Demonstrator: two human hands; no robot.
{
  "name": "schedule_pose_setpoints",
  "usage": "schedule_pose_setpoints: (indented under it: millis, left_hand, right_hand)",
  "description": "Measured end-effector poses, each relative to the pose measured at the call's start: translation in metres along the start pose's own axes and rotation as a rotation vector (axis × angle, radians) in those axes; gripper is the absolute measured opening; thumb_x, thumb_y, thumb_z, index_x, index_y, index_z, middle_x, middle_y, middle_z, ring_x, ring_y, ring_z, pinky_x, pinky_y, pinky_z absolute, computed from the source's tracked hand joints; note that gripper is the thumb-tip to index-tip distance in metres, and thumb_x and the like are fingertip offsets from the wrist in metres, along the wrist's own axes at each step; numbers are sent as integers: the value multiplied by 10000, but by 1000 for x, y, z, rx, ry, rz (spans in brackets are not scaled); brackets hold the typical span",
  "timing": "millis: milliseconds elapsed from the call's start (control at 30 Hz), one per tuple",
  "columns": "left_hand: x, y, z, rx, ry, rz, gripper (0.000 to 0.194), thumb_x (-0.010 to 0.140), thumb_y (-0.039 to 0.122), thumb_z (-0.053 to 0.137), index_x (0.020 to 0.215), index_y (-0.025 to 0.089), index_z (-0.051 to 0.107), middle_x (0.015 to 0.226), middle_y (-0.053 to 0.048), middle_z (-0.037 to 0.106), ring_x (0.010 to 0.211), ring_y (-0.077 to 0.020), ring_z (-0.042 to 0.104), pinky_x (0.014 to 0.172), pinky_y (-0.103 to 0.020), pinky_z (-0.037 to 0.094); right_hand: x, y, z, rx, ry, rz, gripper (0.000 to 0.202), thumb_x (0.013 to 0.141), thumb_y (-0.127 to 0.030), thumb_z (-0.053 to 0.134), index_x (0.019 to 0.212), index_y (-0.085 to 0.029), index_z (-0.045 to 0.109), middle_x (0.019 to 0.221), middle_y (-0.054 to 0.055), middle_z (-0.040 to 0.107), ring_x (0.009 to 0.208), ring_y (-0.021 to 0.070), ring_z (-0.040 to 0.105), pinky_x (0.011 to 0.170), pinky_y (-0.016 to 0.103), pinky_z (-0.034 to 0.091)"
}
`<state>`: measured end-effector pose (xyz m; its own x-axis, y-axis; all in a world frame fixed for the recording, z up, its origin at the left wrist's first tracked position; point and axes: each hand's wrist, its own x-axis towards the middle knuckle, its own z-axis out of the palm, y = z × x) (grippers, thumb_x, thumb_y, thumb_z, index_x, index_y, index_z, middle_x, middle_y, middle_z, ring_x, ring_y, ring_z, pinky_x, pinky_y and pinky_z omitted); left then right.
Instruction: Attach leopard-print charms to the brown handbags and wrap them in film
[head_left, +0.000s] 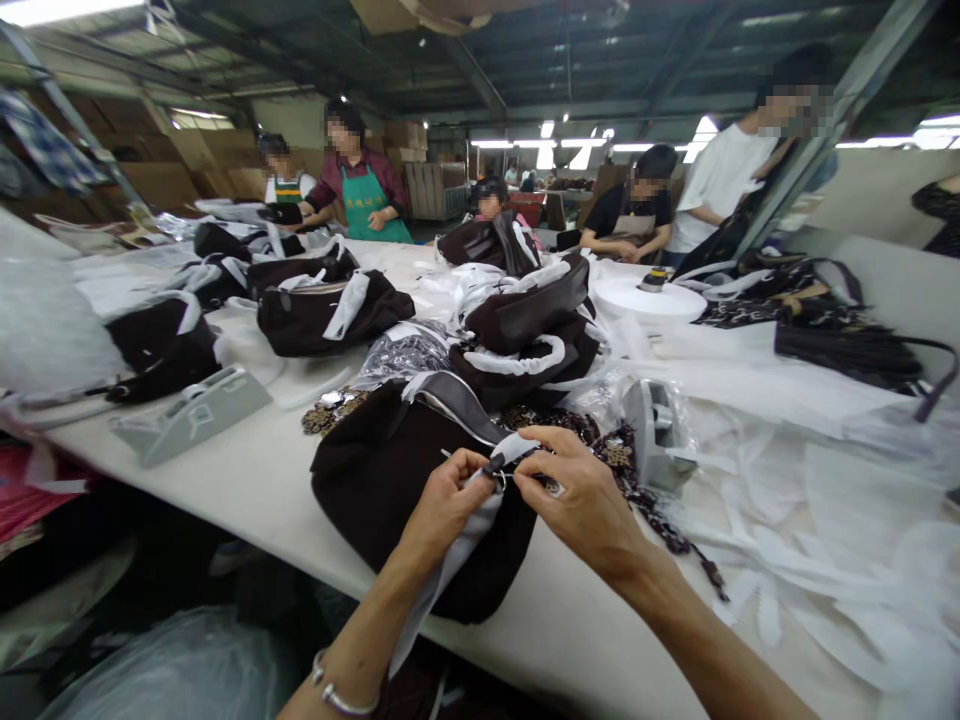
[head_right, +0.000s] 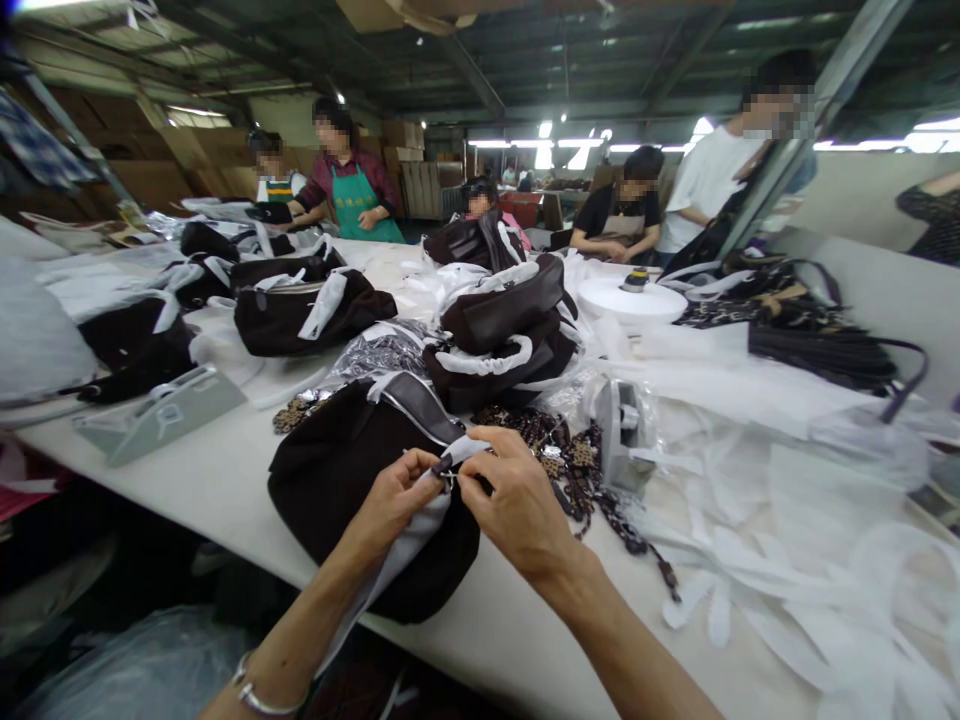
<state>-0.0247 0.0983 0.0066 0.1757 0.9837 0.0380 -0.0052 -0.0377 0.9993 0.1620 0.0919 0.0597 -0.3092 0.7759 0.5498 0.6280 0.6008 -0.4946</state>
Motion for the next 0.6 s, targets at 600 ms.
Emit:
schedule_pose_setpoints:
  millis: [600]
  left_hand:
    - [-11,9,11,311,223,82,98,823,287,621,837,197,587,763,13,608,676,-122,539,626,-236,414]
  right_hand:
    - [38,9,1,-81,-417,-111,226,887,-92,547,746,-156,712,1136,122,668,1032,221,634,945,370,502]
